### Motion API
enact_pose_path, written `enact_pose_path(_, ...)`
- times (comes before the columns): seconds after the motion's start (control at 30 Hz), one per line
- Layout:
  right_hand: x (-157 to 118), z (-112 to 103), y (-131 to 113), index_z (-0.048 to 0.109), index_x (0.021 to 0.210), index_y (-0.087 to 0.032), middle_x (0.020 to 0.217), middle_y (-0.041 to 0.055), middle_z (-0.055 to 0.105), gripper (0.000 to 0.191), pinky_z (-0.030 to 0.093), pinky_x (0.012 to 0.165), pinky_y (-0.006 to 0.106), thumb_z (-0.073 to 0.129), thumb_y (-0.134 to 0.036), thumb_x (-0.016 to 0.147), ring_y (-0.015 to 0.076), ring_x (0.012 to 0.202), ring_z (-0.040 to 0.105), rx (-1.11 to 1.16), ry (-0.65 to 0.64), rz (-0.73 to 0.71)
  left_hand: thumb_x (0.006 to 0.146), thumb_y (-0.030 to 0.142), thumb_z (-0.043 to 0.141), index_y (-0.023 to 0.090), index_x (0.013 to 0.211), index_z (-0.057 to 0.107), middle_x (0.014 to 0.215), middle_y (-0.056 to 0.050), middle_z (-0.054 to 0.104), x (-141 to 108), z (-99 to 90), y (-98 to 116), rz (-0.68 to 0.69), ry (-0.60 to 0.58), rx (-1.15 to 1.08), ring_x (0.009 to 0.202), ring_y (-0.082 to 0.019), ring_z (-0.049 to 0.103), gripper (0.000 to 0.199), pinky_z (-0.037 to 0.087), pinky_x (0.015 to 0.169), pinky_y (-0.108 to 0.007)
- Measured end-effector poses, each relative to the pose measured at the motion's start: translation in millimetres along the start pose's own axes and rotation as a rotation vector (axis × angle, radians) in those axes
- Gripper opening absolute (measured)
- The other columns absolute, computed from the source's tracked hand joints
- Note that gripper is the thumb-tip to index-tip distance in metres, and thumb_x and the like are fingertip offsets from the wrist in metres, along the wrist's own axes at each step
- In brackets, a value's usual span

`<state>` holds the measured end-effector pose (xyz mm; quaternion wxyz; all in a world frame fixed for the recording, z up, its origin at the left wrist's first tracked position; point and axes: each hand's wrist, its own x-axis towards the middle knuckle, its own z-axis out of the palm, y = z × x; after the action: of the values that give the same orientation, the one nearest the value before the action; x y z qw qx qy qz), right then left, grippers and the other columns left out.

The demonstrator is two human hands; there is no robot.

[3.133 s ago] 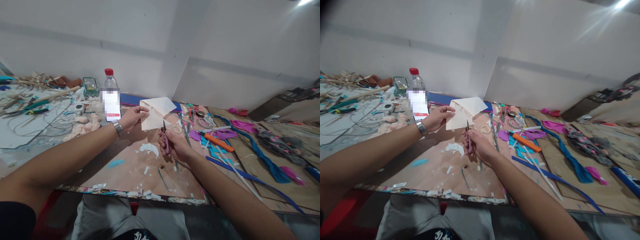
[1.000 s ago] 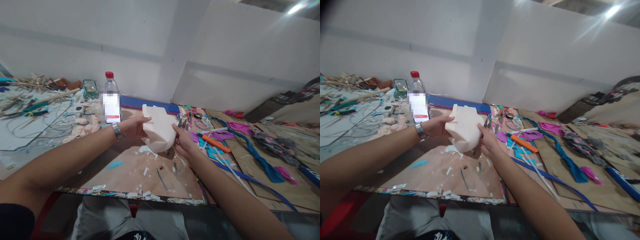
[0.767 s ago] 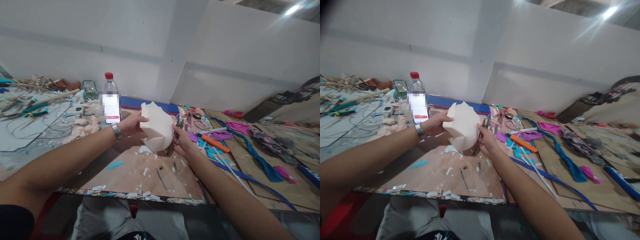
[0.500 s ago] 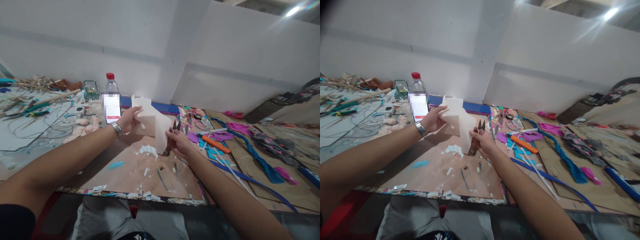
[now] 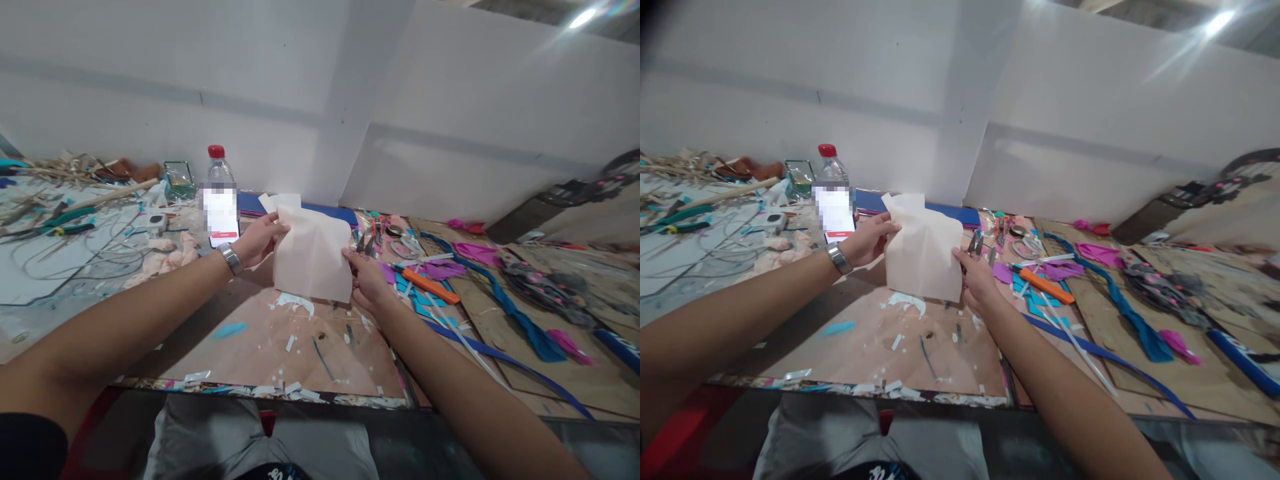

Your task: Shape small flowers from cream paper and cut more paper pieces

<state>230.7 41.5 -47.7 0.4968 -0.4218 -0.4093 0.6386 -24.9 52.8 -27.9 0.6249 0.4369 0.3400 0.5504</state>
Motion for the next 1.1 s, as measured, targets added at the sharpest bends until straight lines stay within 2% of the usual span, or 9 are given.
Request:
enact_pose_path(0.17, 0.7, 0.1, 3.9, 0.054, 0.073, -0.021, 0.041, -0.0136, 0.04, 0.043, 0.021, 0.031, 0.018, 0.09, -0.045, 0.072, 0.0037, 0.032, 0.025, -0.011, 0.001, -0.004, 0.072, 0.028, 0.09, 0.014, 0.105, 0.075, 0.104, -0.013, 0.08, -9.4, 2.5, -1.4, -0.085, -0.148, 0.152, 0.093, -0.024, 0.074, 0.038, 0.058, 0.086, -0.035)
enact_pose_path(0.23, 1.1, 0.5, 4.0, 0.058, 0.078, -0.021, 0.046, -0.0109, 0.051, 0.041, 0.031, 0.035, 0.019, 0.091, -0.046, 0.072, 0.0065, 0.036, 0.04, -0.014, 0.021, -0.013, 0.067, 0.028, 0.094, 0.017, 0.106, 0.078, 0.111, -0.014, 0.08, -15.6, 4.1, -4.1, -0.073, -0.31, 0.357, 0.108, -0.031, 0.073, 0.044, 0.056, 0.099, -0.042)
enact_pose_path(0.3, 2.1, 0.9, 3.6, 0.062, 0.084, -0.021, 0.058, -0.0066, 0.065, 0.04, 0.044, 0.043, 0.021, 0.091, -0.045, 0.071, 0.0112, 0.049, 0.058, -0.014, 0.048, -0.026, 0.067, 0.029, 0.093, 0.018, 0.104, 0.08, 0.113, -0.014, 0.081, -19.9, 5.4, -6.7, -0.084, -0.363, 0.459, 0.111, -0.034, 0.073, 0.04, 0.053, 0.105, -0.046)
enact_pose_path(0.43, 4.5, 1.2, 2.7, 0.065, 0.089, -0.022, 0.068, -0.0042, 0.071, 0.036, 0.051, 0.05, 0.024, 0.091, -0.039, 0.071, 0.0152, 0.062, 0.067, -0.001, 0.091, -0.038, 0.07, 0.018, 0.087, 0.017, 0.096, 0.08, 0.105, -0.012, 0.082, -19.7, 6.9, -9.4, -0.243, -0.23, 0.295, 0.105, -0.031, 0.075, 0.027, 0.054, 0.106, -0.045)
enact_pose_path(0.57, 4.4, 2.2, 1.4, 0.062, 0.086, -0.022, 0.06, -0.0073, 0.063, 0.036, 0.041, 0.038, 0.02, 0.091, -0.038, 0.072, 0.0101, 0.047, 0.054, 0.023, 0.096, -0.04, 0.078, 0.01, 0.072, 0.012, 0.099, 0.078, 0.098, -0.015, 0.081, -15.5, 9.5, -8.9, -0.389, -0.101, -0.028, 0.09, -0.026, 0.077, 0.021, 0.062, 0.091, -0.04)
enact_pose_path(0.73, -0.1, 3.7, -3.6, 0.055, 0.082, -0.021, 0.055, -0.012, 0.044, 0.045, 0.023, 0.031, 0.016, 0.081, -0.058, 0.082, 0.0023, 0.034, 0.023, 0.069, 0.072, -0.039, 0.088, 0.015, 0.063, 0.01, 0.103, 0.075, 0.094, -0.016, 0.08, -11.8, 11.2, -5.8, -0.378, -0.034, -0.117, 0.086, -0.026, 0.077, 0.019, 0.064, 0.084, -0.04)
enact_pose_path(0.87, -4.5, 3.2, -13.1, 0.065, 0.099, -0.018, 0.065, -0.0073, 0.048, 0.05, 0.025, 0.032, 0.016, 0.056, -0.067, 0.095, 0.0042, 0.037, 0.029, 0.127, 0.03, -0.075, 0.095, 0.016, 0.056, 0.01, 0.11, 0.073, 0.097, -0.013, 0.08, -7.3, 10.4, -1.8, -0.311, 0.031, -0.192, 0.089, -0.024, 0.077, 0.023, 0.063, 0.093, -0.039)
enact_pose_path(0.97, -10.8, 5.3, -20.4, 0.07, 0.104, -0.018, 0.07, -0.0056, 0.045, 0.044, 0.029, 0.036, 0.017, 0.061, -0.06, 0.095, 0.0051, 0.043, 0.033, 0.096, -0.051, -0.156, 0.096, 0.016, 0.054, 0.009, 0.113, 0.072, 0.096, -0.014, 0.079, -4.9, 10.0, 0.2, -0.273, 0.064, -0.229, 0.089, -0.024, 0.077, 0.027, 0.061, 0.099, -0.042)
enact_pose_path(1.1, -25.9, 15.3, -22.1, 0.071, 0.11, -0.019, 0.072, -0.0055, 0.043, 0.058, 0.024, 0.036, 0.019, 0.062, -0.073, 0.09, 0.0056, 0.045, 0.026, 0.077, -0.168, -0.155, 0.095, 0.018, 0.054, 0.008, 0.114, 0.073, 0.096, -0.014, 0.08, -2.6, 9.3, 0.8, -0.257, 0.086, -0.254, 0.087, -0.025, 0.076, 0.029, 0.06, 0.101, -0.046)
